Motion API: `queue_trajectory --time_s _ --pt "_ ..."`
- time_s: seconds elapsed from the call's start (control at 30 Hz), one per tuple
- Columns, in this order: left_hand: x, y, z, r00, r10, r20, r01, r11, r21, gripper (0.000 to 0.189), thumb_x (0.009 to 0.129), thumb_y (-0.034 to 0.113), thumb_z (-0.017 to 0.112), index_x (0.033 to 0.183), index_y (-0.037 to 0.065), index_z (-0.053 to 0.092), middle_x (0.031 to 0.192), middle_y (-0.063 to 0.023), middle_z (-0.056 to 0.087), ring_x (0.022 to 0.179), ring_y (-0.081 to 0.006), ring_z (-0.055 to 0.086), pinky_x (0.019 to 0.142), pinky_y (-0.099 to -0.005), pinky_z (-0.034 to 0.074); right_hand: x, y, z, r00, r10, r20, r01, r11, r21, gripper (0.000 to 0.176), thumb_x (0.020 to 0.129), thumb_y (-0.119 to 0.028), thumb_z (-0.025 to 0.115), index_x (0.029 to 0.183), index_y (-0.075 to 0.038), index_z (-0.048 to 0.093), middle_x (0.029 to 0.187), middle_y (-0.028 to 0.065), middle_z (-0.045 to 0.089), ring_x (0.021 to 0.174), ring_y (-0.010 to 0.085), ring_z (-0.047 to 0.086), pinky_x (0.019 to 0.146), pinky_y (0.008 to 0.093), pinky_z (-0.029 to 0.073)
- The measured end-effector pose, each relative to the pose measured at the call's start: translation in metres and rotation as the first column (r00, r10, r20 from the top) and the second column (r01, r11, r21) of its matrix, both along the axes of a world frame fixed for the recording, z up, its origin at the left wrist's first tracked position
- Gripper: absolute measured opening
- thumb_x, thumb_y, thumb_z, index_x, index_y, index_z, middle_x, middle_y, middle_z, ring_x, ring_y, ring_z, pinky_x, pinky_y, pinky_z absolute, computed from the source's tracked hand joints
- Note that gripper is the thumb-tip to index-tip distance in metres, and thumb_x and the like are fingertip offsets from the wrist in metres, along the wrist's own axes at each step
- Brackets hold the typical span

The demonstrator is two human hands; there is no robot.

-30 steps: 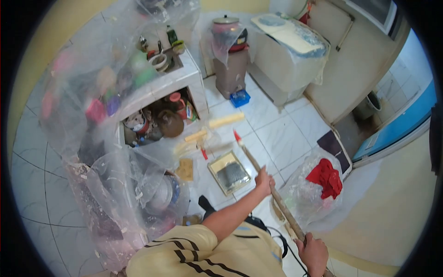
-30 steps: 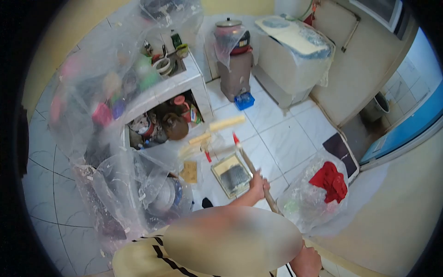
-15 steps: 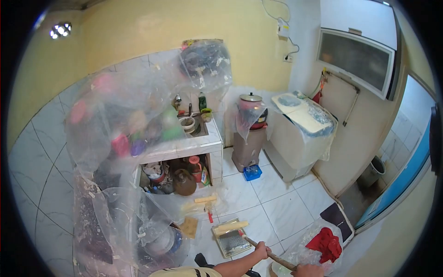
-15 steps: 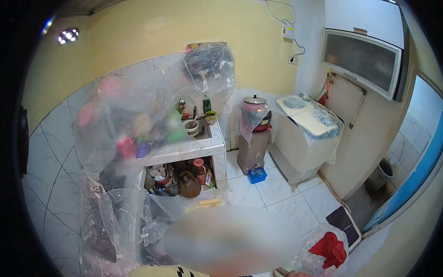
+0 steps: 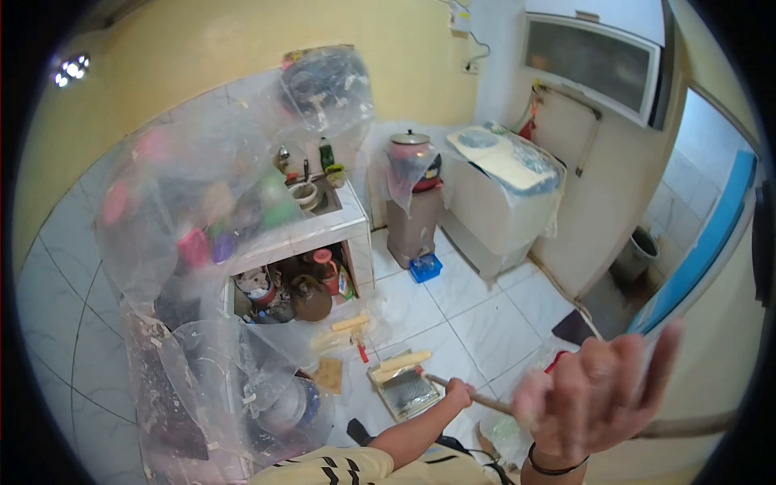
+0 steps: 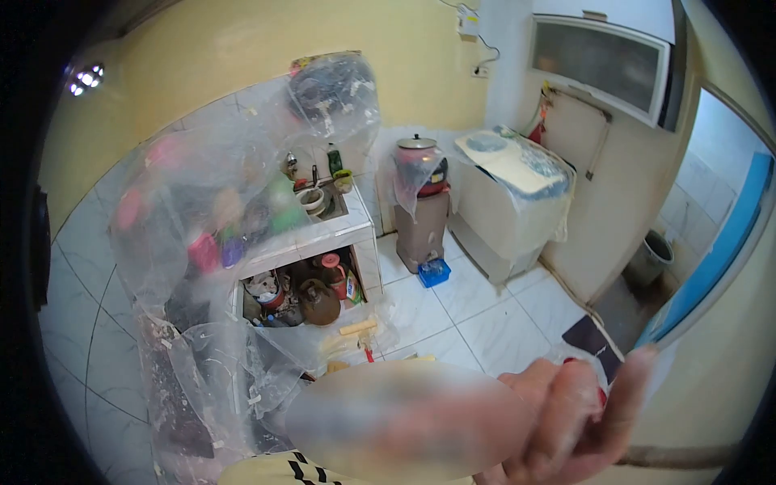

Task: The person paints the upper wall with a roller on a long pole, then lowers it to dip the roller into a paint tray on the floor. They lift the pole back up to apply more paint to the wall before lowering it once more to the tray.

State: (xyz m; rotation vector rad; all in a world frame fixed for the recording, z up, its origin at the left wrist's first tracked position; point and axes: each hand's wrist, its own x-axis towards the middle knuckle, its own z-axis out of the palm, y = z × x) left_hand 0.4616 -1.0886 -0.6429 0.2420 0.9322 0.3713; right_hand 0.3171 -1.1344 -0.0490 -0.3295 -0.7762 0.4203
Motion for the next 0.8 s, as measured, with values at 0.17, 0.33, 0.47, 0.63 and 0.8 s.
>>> queue_trajectory --time_s 0.17,0.33,0.47,0.63,0.8 --pt "-0.021 0.037 0.135 0.968 -0.17 -0.186 0.082 0.91 -0.407 0.009 0.086 0.013 0.035 0.078 0.011 0.037 0.056 -0.0034 0.038 0.039 -0.0143 0.037 0.036 -0.0267 0.035 -0.012 0.023 0.033 0.91 0.326 0.257 -0.412 0.786 0.461 0.06 0.101 -0.046 0.027 0.064 -0.005 0.051 0.054 0.005 0.043 0.046 0.0157 0.048 0.049 0.0314 0.037" --pt "-0.022 0.044 0.148 0.974 -0.116 -0.192 0.019 0.894 -0.447 0.008 0.086 0.013 0.035 0.078 0.01 0.036 0.055 -0.0035 0.037 0.038 -0.0142 0.036 0.036 -0.0263 0.036 -0.005 -0.003 0.042 0.856 0.404 0.323 -0.508 0.773 0.379 0.055 0.102 -0.039 0.03 0.062 -0.006 0.049 0.052 0.0036 0.041 0.045 0.0147 0.044 0.042 0.028 0.035" --pt "-0.022 0.042 0.149 0.974 -0.122 -0.19 0.024 0.893 -0.45 0.006 0.086 0.013 0.035 0.081 0.011 0.037 0.056 -0.0033 0.038 0.038 -0.0136 0.036 0.036 -0.0261 0.037 -0.004 -0.026 0.027 0.992 0.096 0.08 -0.113 0.963 0.246 0.05 0.103 -0.036 0.026 0.062 -0.01 0.041 0.05 0.0046 0.04 0.036 0.0152 0.04 0.042 0.0352 0.047" --pt "-0.003 0.033 0.105 0.957 -0.189 -0.221 0.069 0.886 -0.459 0.006 0.086 0.015 0.037 0.084 0.012 0.04 0.058 -0.0036 0.039 0.038 -0.0142 0.036 0.036 -0.027 0.038 -0.002 -0.031 -0.053 0.746 -0.221 0.628 0.649 0.452 -0.612 0.031 0.095 -0.024 0.05 0.073 -0.004 0.057 0.052 0.0067 0.052 0.044 0.0183 0.056 0.05 0.0354 0.051" --pt "-0.003 0.015 0.085 0.935 -0.192 -0.3 0.058 0.914 -0.402 0.016 0.083 0.019 0.043 0.092 0.009 0.051 0.079 -0.009 0.056 0.062 -0.025 0.057 0.048 -0.0372 0.049 0.008 -0.12 -0.2 0.62 0.508 0.598 0.781 -0.326 -0.532 0.02 0.084 -0.017 0.065 0.076 0.002 0.062 0.06 0.0192 0.061 0.057 0.0306 0.063 0.057 0.0384 0.05"
